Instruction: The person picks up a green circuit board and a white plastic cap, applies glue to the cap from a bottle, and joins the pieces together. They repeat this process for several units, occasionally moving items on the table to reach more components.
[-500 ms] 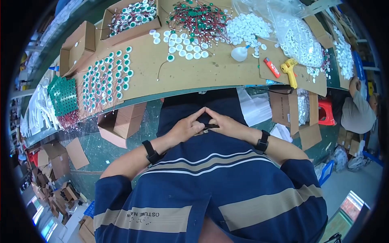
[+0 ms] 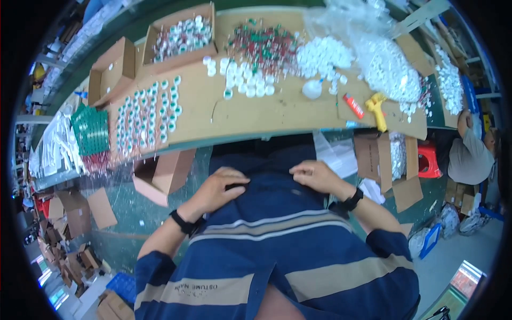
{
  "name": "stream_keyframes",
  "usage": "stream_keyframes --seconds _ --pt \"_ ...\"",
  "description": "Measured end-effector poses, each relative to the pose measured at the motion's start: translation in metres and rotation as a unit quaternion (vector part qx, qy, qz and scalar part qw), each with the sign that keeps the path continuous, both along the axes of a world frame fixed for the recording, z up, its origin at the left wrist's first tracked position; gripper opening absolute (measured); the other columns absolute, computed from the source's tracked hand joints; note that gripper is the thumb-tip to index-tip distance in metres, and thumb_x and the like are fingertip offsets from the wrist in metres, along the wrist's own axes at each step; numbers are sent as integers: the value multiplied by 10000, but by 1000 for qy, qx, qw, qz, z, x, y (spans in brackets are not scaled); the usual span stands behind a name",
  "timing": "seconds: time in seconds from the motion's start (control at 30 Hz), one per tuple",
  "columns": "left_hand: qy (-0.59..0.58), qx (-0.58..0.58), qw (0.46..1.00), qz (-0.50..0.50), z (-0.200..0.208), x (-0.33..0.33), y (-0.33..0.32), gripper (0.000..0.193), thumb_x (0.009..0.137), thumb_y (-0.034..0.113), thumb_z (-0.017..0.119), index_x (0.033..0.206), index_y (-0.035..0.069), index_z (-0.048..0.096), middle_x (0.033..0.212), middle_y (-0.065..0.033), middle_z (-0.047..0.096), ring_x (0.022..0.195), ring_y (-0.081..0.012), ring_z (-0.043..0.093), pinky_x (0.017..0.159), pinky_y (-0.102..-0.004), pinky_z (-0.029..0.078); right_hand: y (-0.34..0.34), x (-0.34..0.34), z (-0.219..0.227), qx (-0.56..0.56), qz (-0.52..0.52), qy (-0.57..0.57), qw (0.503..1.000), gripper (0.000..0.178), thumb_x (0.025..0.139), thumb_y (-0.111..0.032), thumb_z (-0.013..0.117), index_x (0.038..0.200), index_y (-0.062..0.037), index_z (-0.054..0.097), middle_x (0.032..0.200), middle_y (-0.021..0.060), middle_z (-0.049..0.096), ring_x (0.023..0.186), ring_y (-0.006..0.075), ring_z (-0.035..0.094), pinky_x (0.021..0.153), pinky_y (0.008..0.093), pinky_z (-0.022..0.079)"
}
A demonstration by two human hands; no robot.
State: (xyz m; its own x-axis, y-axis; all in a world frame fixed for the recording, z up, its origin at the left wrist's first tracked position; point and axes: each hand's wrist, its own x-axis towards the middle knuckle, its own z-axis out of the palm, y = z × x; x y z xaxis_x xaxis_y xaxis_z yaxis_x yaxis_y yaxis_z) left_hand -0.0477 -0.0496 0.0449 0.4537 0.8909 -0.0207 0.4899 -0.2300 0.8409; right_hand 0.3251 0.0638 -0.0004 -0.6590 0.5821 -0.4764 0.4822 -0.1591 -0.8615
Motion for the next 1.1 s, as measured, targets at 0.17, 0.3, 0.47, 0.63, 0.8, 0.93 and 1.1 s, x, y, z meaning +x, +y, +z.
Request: stream_keyframes --seconds 0.17,0.3,0.47,0.63,0.8,0.93,1.1 --pt "-37 -214 941 258 32 -40 -53 229 1098 66 718 1285 -10 826 1168 -104 823 1053 -175 775 938 -309 607 -25 -14 -3 34 -38 51 997 238 1034 -152 807 1221 -7 839 991 74 817 859 146 780 801 303 615" --pt "-89 -173 901 388 20 -60 -42 214 1123 76 701 1270 -17 824 1068 -66 807 998 -137 752 905 -296 602 6 -42 26 142 -51 85 985 180 1032 -95 789 1182 -6 834 1002 81 804 845 142 762 760 302 598" --pt "-100 -71 908 400 5 -37 15 207 1132 87 698 1260 -16 823 987 -40 768 924 -112 716 854 -289 586 24 -47 18 221 -246 79 940 134 1018 -51 797 1142 -1 809 971 68 774 820 121 714 737 287 568" --pt "-25 -25 922 385 -18 -2 49 202 1109 88 732 1264 -4 823 977 -59 768 914 -115 713 830 -273 567 21 -22 -2 298 -271 31 915 144 1001 -38 808 1137 2 785 940 64 725 763 119 685 699 280 554" --pt "-19 5 913 408 -35 19 73 191 1070 94 775 1230 3 825 1059 -102 783 917 -164 752 828 -303 595 25 -4 5 352 -254 -26 900 136 995 -41 816 1122 -3 785 937 60 718 756 115 681 685 273 547" --pt "59 98 933 341 -30 41 92 197 1014 82 806 1193 2 819 1165 -147 780 999 -275 782 888 -382 624 17 6 1 365 -274 -49 888 115 994 -38 818 1099 -3 788 941 57 720 749 113 676 680 274 540" --pt "114 170 928 311 -29 60 94 254 927 84 846 1173 35 801 1165 -133 770 1125 -373 728 974 -472 599 3 13 13 347 -280 -65 893 99 992 -45 809 1086 -18 794 948 88 729 744 187 720 678 319 569"
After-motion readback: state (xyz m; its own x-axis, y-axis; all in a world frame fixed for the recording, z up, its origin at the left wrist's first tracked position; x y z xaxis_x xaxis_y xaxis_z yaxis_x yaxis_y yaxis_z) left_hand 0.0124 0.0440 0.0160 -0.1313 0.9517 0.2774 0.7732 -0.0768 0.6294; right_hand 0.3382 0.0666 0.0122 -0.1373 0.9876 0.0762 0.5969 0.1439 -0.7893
